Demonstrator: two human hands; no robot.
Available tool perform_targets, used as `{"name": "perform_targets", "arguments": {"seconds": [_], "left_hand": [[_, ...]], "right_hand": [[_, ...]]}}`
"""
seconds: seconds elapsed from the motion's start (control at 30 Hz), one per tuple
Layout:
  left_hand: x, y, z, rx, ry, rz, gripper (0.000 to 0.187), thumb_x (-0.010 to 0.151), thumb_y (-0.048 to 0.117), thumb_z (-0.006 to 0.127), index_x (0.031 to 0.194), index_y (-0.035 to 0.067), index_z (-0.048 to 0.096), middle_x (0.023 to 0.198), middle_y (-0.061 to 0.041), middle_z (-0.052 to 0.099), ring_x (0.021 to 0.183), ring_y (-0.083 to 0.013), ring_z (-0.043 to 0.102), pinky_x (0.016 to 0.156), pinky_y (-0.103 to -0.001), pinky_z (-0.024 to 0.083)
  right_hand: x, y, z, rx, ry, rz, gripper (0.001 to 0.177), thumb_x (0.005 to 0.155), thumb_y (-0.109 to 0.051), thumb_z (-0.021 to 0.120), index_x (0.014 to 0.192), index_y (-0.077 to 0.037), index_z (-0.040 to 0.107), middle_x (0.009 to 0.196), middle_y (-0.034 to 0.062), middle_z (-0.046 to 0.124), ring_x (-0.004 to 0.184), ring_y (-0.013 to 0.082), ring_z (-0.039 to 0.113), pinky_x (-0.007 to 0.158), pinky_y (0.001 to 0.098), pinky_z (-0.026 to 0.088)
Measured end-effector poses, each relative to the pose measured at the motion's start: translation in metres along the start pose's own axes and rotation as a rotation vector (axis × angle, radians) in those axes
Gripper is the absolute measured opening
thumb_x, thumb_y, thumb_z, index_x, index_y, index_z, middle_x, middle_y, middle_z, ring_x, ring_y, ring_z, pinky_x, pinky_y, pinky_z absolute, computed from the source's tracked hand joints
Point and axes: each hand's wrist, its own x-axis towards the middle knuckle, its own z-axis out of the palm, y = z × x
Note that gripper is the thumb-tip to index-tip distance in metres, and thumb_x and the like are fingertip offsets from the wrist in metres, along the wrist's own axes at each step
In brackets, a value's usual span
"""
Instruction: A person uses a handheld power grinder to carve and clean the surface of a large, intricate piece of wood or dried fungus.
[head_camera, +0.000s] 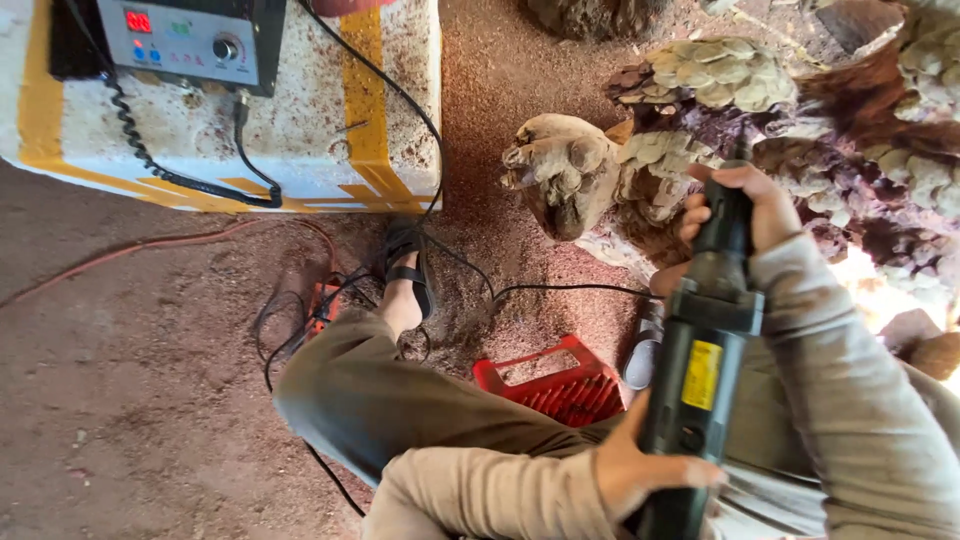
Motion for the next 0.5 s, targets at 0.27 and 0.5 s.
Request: {"name": "perform_targets", "arguments": {"seconds": [0.27,0.5], "left_hand": [[-0.006,0.071,-0.053,0.506,-0.088,0.132,0.065,0.070,0.019,0.084,0.129,0.008,0.059,0.110,-0.005,0.067,0.100,-0.0185,0.064,0.096,-0.035,0.056],[-0.026,0.107,-0.041,0.347,0.117,-0.112,0.072,0.072,0.003,0.084,0.133,0.008,0.045,0.100,-0.021,0.055,0.060,-0.0356,0.069,0.053,-0.045,0.063]], "right_hand": [[0.022,0.033,0.027,0.198,-0.018,-0.160,0.037,0.081,-0.010,0.066,0.116,-0.012,0.055,0.075,0.0114,0.061,0.054,0.0167,0.056,0.052,0.0348,0.054],[0.026,0.038,0.043,0.359,-0.120,-0.171,0.030,0.080,-0.015,0.066,0.109,-0.017,0.058,0.071,0.0084,0.056,0.056,0.0177,0.053,0.054,0.0327,0.048]]}}
